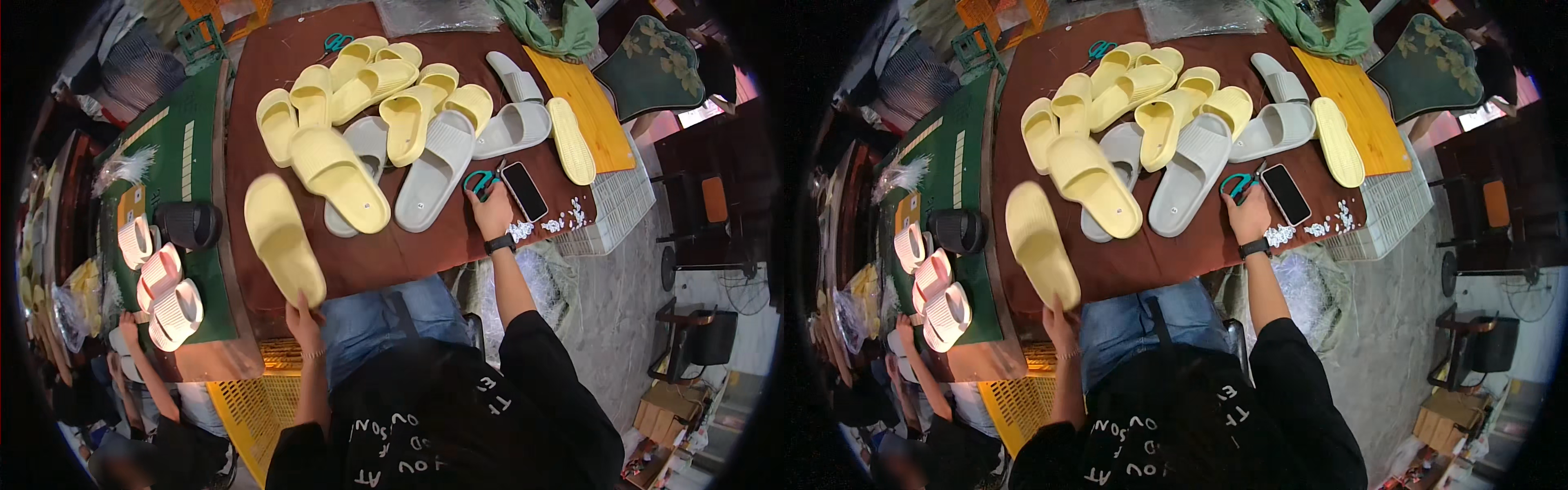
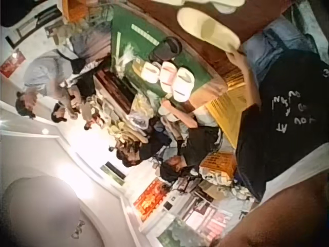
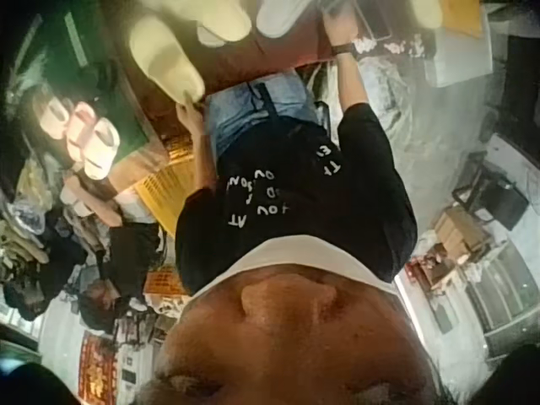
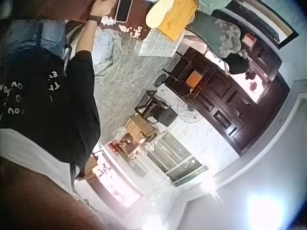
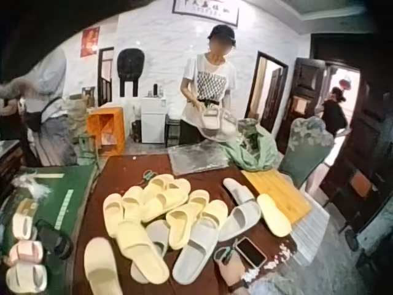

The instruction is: Trimming excess material and loose threads from slippers using scissors.

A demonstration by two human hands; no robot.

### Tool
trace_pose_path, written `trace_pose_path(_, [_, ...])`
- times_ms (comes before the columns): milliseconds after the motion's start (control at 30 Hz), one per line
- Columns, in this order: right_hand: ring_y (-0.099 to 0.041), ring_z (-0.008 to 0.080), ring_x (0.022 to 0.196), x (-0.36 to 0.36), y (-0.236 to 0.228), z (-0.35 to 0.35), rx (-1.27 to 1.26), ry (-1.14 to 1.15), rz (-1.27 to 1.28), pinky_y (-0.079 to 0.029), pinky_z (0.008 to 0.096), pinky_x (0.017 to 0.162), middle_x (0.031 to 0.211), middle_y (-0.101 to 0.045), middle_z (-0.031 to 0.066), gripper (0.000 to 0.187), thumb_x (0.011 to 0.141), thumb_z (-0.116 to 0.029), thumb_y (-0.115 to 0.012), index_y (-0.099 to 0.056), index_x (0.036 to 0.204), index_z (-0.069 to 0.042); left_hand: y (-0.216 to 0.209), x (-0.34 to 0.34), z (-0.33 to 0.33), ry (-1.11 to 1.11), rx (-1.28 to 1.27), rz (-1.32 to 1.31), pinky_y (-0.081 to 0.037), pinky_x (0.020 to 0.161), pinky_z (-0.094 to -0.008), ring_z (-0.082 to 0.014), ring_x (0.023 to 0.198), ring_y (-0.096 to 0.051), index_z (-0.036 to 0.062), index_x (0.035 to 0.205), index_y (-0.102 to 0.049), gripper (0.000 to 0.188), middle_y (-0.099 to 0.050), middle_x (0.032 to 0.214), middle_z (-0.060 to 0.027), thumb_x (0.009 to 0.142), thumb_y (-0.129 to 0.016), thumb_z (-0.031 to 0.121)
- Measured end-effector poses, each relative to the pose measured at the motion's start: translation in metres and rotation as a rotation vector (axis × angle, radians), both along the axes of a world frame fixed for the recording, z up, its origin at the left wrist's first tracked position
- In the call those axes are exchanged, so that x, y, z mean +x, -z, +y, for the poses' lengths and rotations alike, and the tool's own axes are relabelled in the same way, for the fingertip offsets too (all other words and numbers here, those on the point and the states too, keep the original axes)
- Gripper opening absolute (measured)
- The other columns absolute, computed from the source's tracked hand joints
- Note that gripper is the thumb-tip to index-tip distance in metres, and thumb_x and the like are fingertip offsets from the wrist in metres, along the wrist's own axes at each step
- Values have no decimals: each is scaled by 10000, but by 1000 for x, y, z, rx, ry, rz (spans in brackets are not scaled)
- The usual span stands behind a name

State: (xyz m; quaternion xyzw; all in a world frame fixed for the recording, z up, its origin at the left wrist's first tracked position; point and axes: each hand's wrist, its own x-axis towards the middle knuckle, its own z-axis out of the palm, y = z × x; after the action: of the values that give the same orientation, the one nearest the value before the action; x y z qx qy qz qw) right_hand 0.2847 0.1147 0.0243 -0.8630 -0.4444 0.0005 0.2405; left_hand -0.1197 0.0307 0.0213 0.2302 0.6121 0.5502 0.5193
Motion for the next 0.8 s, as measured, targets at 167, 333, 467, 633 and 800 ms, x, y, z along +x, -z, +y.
trace_pose_path(167, [-613,379,782,27,2,4,15,132,-25,-494,467,637,905,-590,154,495,740,-431,-714,-471,950,-54,30,-27,-62,-75,-190,24,-345,377,-233,-91,411,-462,50,1027,-548,284,-525,583,-7,930,-574,317])
trace_pose_path(333, [-619,409,817,29,-2,6,-36,117,-79,-512,493,694,927,-603,206,497,706,-335,-721,-453,1001,-37,55,-51,-43,-187,27,327,-451,528,-248,-121,636,-533,-13,1123,-444,400,-560,850,-83,916,-610,286])
trace_pose_path(467, [-623,424,797,30,1,1,22,159,143,-508,475,717,820,-637,234,495,673,-337,-715,-467,978,-35,2,-34,-26,-400,165,1024,-362,968,-399,-310,1098,-452,-37,1223,-416,530,-465,1166,-191,849,-671,238])
trace_pose_path(633, [-639,202,680,48,24,-8,309,201,847,-494,318,585,767,-621,118,431,700,-260,-748,-468,941,-37,-61,10,40,54,508,1478,-316,1025,-468,-382,1186,-416,-13,1291,-429,502,-472,1252,-217,865,-616,176])
trace_pose_path(800, [-527,95,617,2,-14,-14,462,174,1178,-420,232,547,758,-540,3,503,717,-297,-810,-441,977,-74,-22,25,102,477,433,1562,-242,1093,-519,-444,1324,-263,-36,1334,-397,619,-429,1343,-206,787,-630,137])
